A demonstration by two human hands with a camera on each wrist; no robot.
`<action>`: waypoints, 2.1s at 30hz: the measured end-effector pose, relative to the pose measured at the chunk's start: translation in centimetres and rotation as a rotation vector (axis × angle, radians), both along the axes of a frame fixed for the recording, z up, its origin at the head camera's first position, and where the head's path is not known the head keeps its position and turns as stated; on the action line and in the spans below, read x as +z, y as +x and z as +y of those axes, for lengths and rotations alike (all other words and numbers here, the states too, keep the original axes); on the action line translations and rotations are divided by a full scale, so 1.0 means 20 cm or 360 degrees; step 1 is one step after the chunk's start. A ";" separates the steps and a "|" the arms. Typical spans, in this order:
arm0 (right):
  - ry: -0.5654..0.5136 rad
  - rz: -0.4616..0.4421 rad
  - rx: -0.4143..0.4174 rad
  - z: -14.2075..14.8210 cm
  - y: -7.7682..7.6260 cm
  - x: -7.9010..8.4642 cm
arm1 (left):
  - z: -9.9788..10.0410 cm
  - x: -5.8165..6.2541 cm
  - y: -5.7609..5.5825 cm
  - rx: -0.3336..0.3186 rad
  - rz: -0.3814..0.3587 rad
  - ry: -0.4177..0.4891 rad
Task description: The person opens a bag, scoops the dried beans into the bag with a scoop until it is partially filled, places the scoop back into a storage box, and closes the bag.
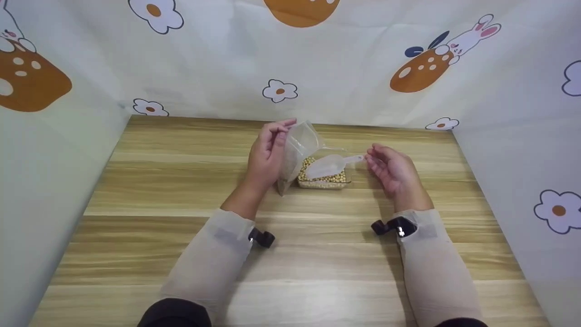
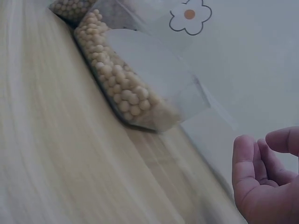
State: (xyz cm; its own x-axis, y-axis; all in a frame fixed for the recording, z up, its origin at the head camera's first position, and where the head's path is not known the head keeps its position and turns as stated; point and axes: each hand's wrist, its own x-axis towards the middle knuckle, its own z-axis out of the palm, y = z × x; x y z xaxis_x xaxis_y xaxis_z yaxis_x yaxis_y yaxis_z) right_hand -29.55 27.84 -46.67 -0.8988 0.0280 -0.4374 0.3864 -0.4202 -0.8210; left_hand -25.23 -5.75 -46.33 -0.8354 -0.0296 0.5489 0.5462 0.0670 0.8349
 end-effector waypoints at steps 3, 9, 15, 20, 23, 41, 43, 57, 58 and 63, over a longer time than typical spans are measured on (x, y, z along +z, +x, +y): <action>-0.0020 0.0042 -0.0004 0.02 0.01 0.03 | 0.00 0.00 0.00 -0.0004 0.0007 0.0006; -0.0092 0.0175 0.0045 -0.02 0.04 0.12 | 0.00 0.00 0.00 -0.0014 0.0012 0.0034; -0.0175 0.0307 0.0103 -0.12 0.08 0.19 | 0.00 0.00 0.00 -0.0009 -0.0026 0.0041; -0.0174 0.0402 0.0177 -0.21 0.12 0.24 | 0.00 0.00 0.00 0.0000 -0.0004 0.0026; -0.0187 0.0441 0.0209 -0.27 0.13 0.25 | 0.00 0.00 0.00 0.0008 0.0025 0.0021; -0.0142 0.0406 0.0387 -0.61 0.19 0.25 | -0.05 0.00 0.03 -0.0006 -0.0043 0.0067; -0.0158 0.0412 0.0395 -0.64 0.19 0.26 | -0.06 0.01 0.03 0.0006 -0.0043 0.0071; -0.0284 0.0433 0.0449 -0.88 0.21 0.28 | -0.24 0.00 0.07 0.0085 -0.0087 0.0051; -0.0288 0.0436 0.0448 -0.89 0.21 0.27 | -0.24 0.00 0.07 0.0086 -0.0084 0.0050; -0.0294 0.0458 0.0431 -0.91 0.21 0.27 | -0.25 0.00 0.07 0.0109 -0.0092 0.0018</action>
